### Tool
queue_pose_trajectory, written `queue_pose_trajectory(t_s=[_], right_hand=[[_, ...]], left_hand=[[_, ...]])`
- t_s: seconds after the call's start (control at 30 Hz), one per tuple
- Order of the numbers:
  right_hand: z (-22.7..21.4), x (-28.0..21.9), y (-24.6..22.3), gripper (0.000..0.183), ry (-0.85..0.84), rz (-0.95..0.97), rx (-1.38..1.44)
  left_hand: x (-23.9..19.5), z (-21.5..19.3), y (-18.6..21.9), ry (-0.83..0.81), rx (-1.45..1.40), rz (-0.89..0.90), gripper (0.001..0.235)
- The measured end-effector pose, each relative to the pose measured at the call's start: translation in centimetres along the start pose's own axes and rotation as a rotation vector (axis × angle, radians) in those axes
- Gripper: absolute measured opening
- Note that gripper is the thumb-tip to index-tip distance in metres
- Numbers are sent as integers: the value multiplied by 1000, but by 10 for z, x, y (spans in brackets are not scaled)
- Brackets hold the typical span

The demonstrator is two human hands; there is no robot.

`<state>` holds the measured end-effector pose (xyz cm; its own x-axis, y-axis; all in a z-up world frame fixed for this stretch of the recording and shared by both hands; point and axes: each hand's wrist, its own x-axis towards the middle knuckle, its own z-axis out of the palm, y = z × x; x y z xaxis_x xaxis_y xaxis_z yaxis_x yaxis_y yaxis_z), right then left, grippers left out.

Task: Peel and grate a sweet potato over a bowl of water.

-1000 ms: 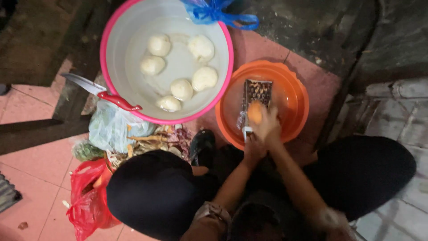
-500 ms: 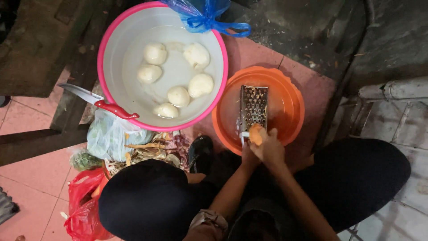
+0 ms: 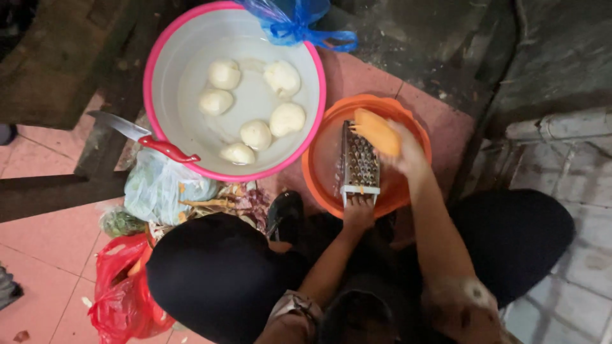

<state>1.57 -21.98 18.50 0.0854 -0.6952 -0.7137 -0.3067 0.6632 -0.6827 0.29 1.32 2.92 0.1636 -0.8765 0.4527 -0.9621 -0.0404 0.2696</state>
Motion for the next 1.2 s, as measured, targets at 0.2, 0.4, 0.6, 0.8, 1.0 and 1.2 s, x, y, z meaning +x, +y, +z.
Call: queue_pose_trajectory(t_s=[0.2,0.4,0.6,0.8,1.0,1.2], right_hand=[[-11,-74,20,40,-279,180,806],[-30,-82,44,72,-807,-92,829],[-53,-128,9,73,-778,-232,872],[-58,-153,-10,80,-597,-140,875],[-62,-145,-14,68,-302,-141,921],[-43,-129,14,46,-98,-308,403]], left_hand=[[-1,2,2,59,-34,-12,17],[-14,21,7,-554,-159,-152,24],[-20,38,9,-707,-146,-159,28],[-16,36,7,-849,-145,-169,29],[-8,26,6,-823,-142,-168,31],[-3,20,6,-904,-143,-171,30]])
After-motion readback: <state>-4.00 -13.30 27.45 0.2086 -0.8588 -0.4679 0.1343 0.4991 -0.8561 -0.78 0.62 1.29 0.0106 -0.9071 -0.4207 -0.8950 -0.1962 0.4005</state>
